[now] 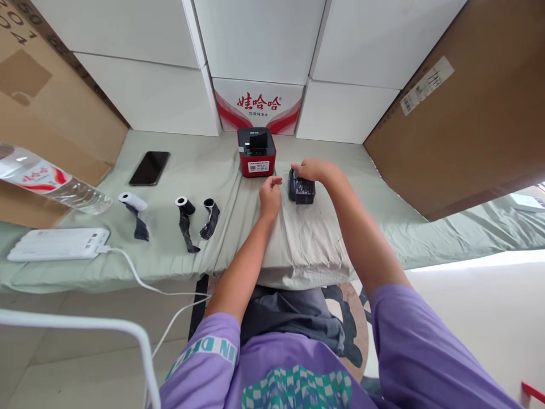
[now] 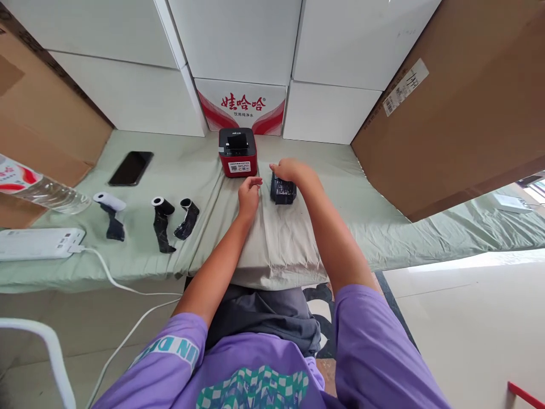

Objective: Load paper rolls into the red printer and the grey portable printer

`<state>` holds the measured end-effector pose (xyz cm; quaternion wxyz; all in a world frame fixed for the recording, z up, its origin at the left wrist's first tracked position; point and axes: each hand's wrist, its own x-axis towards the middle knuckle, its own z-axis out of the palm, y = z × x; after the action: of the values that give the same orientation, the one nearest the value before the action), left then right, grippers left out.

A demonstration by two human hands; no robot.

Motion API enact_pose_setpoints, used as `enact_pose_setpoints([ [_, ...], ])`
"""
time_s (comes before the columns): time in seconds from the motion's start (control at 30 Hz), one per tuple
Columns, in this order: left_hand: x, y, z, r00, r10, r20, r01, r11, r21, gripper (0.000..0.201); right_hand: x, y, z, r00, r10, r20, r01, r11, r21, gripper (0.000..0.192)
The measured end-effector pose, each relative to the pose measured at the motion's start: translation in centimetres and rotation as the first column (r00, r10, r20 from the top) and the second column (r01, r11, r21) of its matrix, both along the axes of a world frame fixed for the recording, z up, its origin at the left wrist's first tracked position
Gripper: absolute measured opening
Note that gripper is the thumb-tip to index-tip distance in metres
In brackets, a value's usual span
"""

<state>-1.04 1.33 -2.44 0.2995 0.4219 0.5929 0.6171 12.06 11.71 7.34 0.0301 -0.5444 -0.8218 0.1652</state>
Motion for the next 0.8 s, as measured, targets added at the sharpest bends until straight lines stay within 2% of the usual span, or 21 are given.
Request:
enact_pose_setpoints([
  [0.17, 0.5, 0.0, -0.4, 0.999, -0.038, 0.001, 0.038, 0.999, -0.033, 0.034, -1.9, 0.6, -0.2, 0.992, 0.036, 0.118, -0.045, 0.997, 0.070, 0.057],
  [0.3, 0.6, -0.1, -1.1, 0.998, -0.052, -0.037, 0.051, 0.998, -0.030, 0.034, -3.7, 0.3, 0.8, 0.979, 0.054, 0.194, -0.068, 0.995, 0.069, 0.050],
  [0.4, 0.6, -0.2, -1.2, 0.996, -0.064, -0.063, 0.062, 0.997, -0.034, 0.036, -3.9, -1.2, 1.8, 0.979, -0.009, 0.201, 0.006, 1.000, 0.017, 0.045],
  [0.47, 0.7, -0.3, -1.0, 0.995, -0.071, -0.068, 0.069, 0.997, -0.036, 0.037, -3.3, -3.4, 1.7, 0.981, -0.021, 0.194, 0.024, 1.000, -0.011, 0.046],
  [0.53, 0.7, -0.4, -0.7, 0.995, -0.069, -0.070, 0.068, 0.997, -0.023, 0.036, -2.4, -6.0, 0.3, 0.987, 0.018, 0.159, -0.026, 0.998, 0.051, 0.049],
  [0.57, 0.7, -0.4, -0.6, 0.996, -0.064, -0.068, 0.064, 0.998, -0.012, 0.036, -2.1, -7.3, -0.7, 0.990, 0.060, 0.125, -0.081, 0.982, 0.168, 0.051],
  [0.6, 0.7, -0.4, -0.5, 0.996, -0.059, -0.065, 0.059, 0.998, -0.002, 0.035, -1.9, -8.4, -1.8, 0.995, 0.062, 0.080, -0.083, 0.950, 0.301, 0.058],
  [0.67, 0.5, -0.4, -0.4, 0.998, -0.038, -0.054, 0.038, 0.999, 0.002, 0.034, -1.8, -9.7, -4.0, 1.000, -0.020, 0.007, 0.015, 0.904, 0.428, 0.071],
  [0.73, 0.3, -0.3, -0.4, 0.999, -0.010, -0.044, 0.009, 1.000, -0.006, 0.034, -2.2, -9.6, -5.5, 0.992, -0.117, -0.043, 0.124, 0.890, 0.440, 0.079],
  [0.8, 0.0, -0.1, -0.4, 1.000, 0.012, -0.026, -0.012, 1.000, -0.005, 0.033, -2.5, -8.6, -6.1, 0.986, -0.157, -0.064, 0.169, 0.899, 0.403, 0.084],
])
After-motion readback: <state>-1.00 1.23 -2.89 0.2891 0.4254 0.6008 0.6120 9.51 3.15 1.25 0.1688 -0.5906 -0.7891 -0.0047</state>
